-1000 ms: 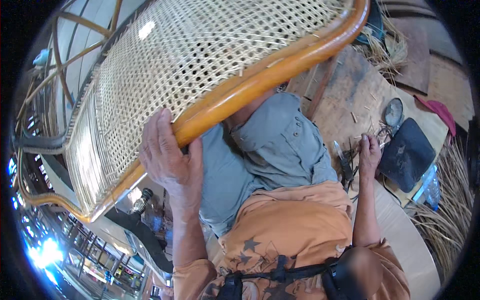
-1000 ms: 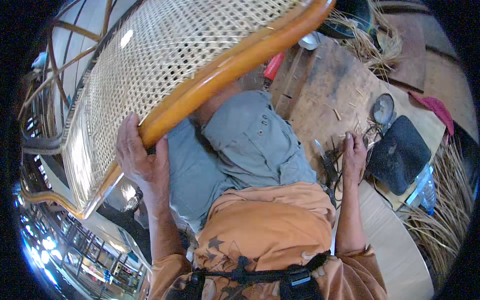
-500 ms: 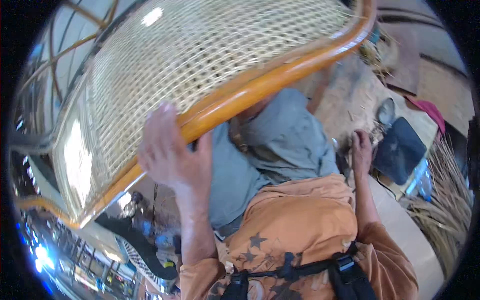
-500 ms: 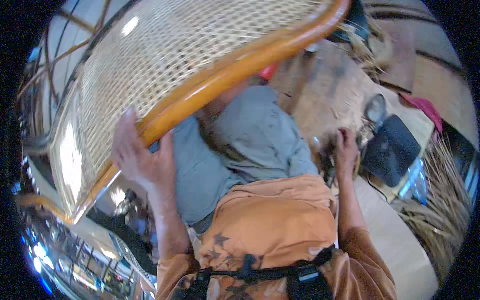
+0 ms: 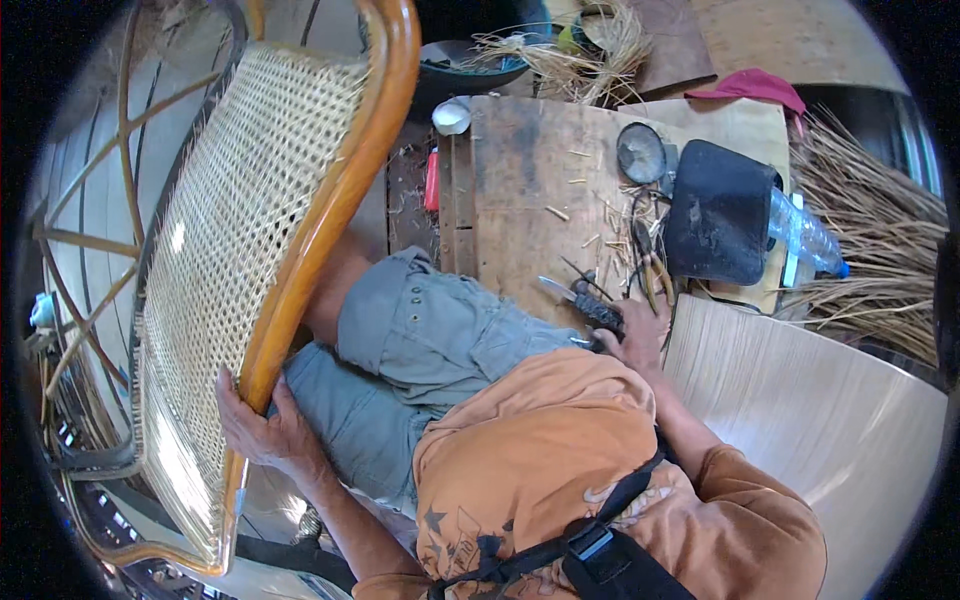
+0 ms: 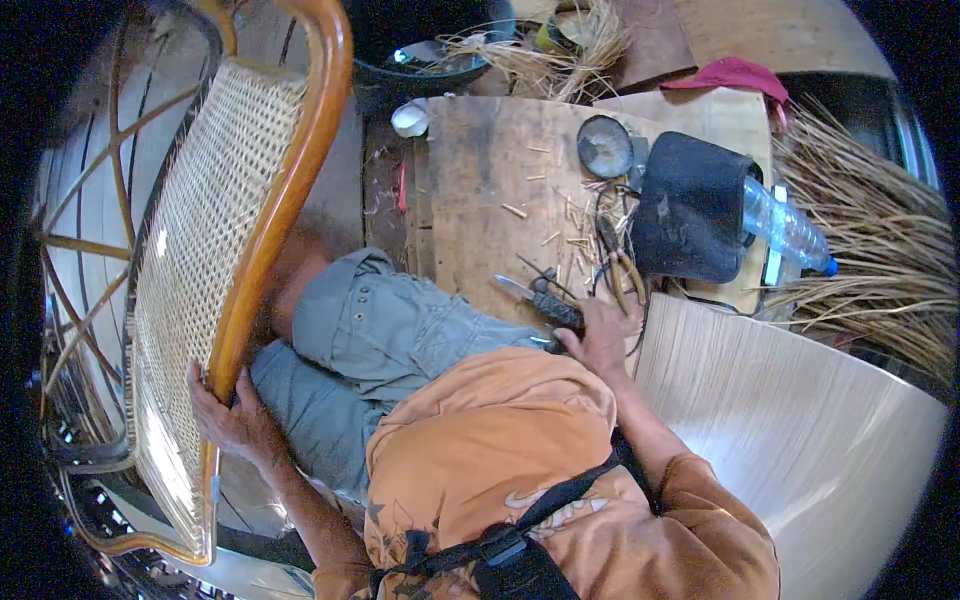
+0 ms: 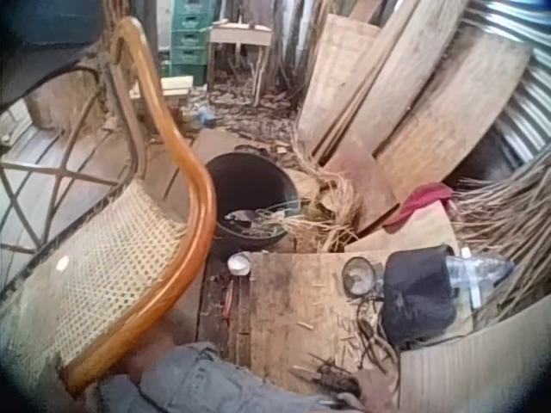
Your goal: Manually weaving rattan cane into a chair frame and trimming excess material with scissors.
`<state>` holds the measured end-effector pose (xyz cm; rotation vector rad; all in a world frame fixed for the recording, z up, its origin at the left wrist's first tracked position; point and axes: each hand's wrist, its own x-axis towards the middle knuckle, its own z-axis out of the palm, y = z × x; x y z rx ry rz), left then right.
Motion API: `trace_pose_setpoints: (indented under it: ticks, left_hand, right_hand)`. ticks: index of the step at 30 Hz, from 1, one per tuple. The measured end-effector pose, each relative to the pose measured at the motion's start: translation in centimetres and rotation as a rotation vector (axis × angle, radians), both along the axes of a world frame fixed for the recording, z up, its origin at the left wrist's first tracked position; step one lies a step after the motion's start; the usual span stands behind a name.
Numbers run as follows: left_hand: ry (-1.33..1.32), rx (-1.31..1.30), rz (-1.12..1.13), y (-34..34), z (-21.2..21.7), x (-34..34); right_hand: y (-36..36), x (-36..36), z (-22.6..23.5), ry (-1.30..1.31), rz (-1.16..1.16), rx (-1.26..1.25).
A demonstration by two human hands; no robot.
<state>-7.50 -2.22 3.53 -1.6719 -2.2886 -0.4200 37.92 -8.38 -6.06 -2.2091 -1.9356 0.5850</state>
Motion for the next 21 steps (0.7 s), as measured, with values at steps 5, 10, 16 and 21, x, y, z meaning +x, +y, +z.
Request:
trace_pose_setpoints:
  ticks: [5, 10, 16, 21]
  left_hand:
    - [-0.030, -0.059, 0.025, 0.1, 0.3, 0.2]
    - [-0.092, -0.028, -0.006, -0.5, 0.5, -0.4]
    - [-0.182, -0.029, 0.041, -1.1, 0.3, -0.6]
    - [-0.167, -0.069, 0.062, -2.3, 0.9, -2.3]
  right_hand:
    - [0.1, -0.4, -0.8, 0.129, -0.053, -0.096]
    - [0.1, 1.4, 0.1, 0.172, -0.345, -0.006]
    - [-0.7, 3.1, -0.5, 0.069, -0.383, -0.061]
    - [0.9, 0.7, 2.2, 0.007, -0.220, 0.017]
